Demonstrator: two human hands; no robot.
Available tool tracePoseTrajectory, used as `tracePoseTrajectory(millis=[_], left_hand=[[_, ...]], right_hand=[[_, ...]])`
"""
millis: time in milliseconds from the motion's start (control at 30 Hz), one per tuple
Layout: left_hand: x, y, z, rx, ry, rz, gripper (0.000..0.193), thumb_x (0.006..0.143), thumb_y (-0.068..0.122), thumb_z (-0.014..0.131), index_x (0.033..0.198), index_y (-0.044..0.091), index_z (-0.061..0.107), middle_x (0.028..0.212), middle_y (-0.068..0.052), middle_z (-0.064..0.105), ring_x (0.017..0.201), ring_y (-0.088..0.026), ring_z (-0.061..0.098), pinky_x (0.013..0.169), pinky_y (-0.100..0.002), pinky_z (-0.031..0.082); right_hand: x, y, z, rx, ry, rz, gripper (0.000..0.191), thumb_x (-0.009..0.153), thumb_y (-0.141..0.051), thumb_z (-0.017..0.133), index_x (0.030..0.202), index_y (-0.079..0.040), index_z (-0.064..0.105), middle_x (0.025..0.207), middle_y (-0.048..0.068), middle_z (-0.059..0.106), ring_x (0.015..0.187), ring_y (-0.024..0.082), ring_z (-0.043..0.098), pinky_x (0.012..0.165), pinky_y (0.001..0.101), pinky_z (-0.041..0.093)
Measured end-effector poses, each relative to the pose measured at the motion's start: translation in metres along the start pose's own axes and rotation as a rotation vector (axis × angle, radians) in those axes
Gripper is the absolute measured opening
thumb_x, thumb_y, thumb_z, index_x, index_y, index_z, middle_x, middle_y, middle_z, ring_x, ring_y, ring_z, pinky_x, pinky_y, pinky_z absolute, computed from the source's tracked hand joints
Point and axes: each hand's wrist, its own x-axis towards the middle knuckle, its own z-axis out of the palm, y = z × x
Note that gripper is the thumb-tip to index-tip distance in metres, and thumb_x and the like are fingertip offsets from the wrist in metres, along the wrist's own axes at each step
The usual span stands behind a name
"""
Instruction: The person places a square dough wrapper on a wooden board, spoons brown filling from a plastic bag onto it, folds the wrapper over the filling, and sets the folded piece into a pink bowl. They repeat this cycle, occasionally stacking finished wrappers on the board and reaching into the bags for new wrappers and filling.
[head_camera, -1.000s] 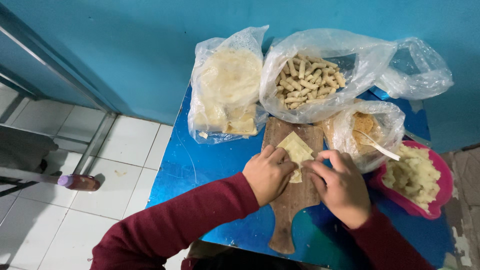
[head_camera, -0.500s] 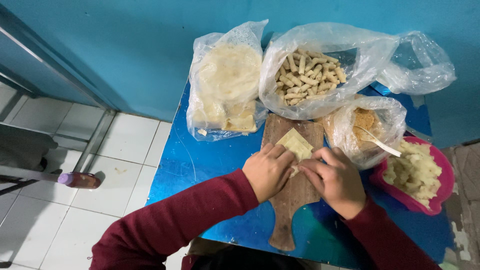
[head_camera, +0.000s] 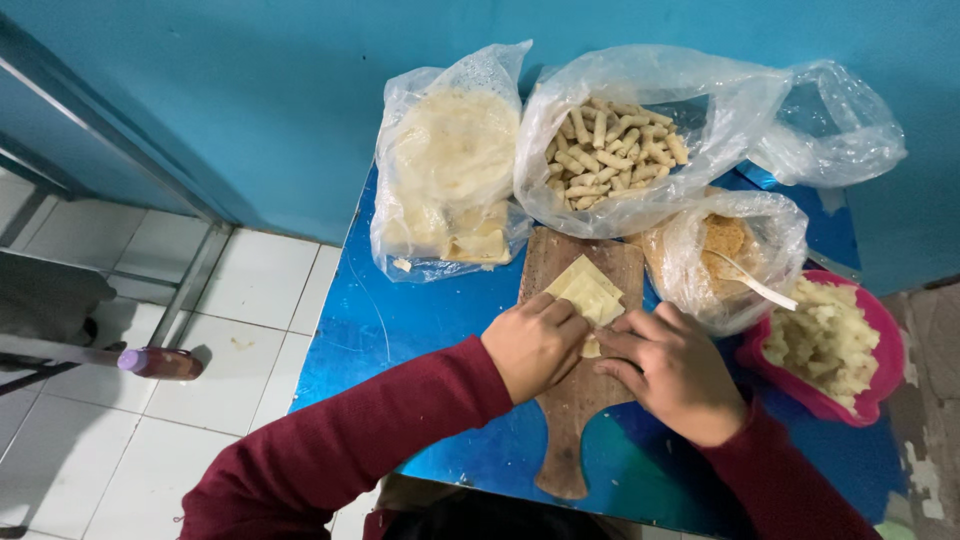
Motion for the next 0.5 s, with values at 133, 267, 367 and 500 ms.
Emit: tracePoseTrajectory(millis=[133, 267, 367, 500], left_hand=[[0.0037, 0.0015, -0.0030, -0.073, -0.037, -0.066, 0.024, 0.091, 0.023, 0.072, 0.107, 0.006, 0.068, 0.101, -0.012, 0.064, 0.099, -0.034, 0.064, 0.086, -0.043, 0.055], [0.0061, 0.0015, -0.0090, -0.147, -0.110, -0.077, 0.042, 0.079, 0.031, 0.078, 0.108, 0.003, 0.068, 0.103, -0.015, 0.064, 0.100, -0.038, 0.062, 0.085, -0.046, 0.053], [0.0053, 0.0022, -0.0086, -0.146, -0.093, -0.062, 0.038, 0.078, 0.026, 0.075, 0.108, 0.003, 0.068, 0.105, -0.015, 0.064, 0.102, -0.038, 0.062, 0.087, -0.046, 0.053], [0.0033, 0.0020, -0.0037, -0.108, -0.064, -0.055, 0.025, 0.087, 0.020, 0.070, 0.107, 0.005, 0.068, 0.104, -0.014, 0.065, 0.101, -0.035, 0.063, 0.086, -0.044, 0.055]], right_hand=[[-0.0001, -0.0017, -0.0013, -0.056, 0.032, -0.033, 0.023, 0.076, -0.022, 0.078, 0.097, -0.013, 0.080, 0.084, 0.000, 0.065, 0.079, 0.025, 0.056, 0.069, 0.0390, 0.047], [-0.0007, -0.0017, -0.0021, -0.107, 0.077, -0.087, 0.019, 0.076, -0.018, 0.078, 0.095, -0.012, 0.079, 0.082, -0.001, 0.064, 0.077, 0.024, 0.056, 0.066, 0.0387, 0.047], [0.0012, -0.0017, -0.0021, -0.069, 0.097, -0.094, 0.019, 0.075, -0.016, 0.077, 0.093, -0.010, 0.078, 0.082, -0.001, 0.064, 0.076, 0.025, 0.056, 0.065, 0.0382, 0.047], [0.0042, -0.0036, -0.0030, -0.014, 0.119, -0.027, 0.015, 0.076, -0.016, 0.078, 0.090, -0.009, 0.078, 0.082, 0.001, 0.065, 0.077, 0.025, 0.058, 0.068, 0.0379, 0.049]])
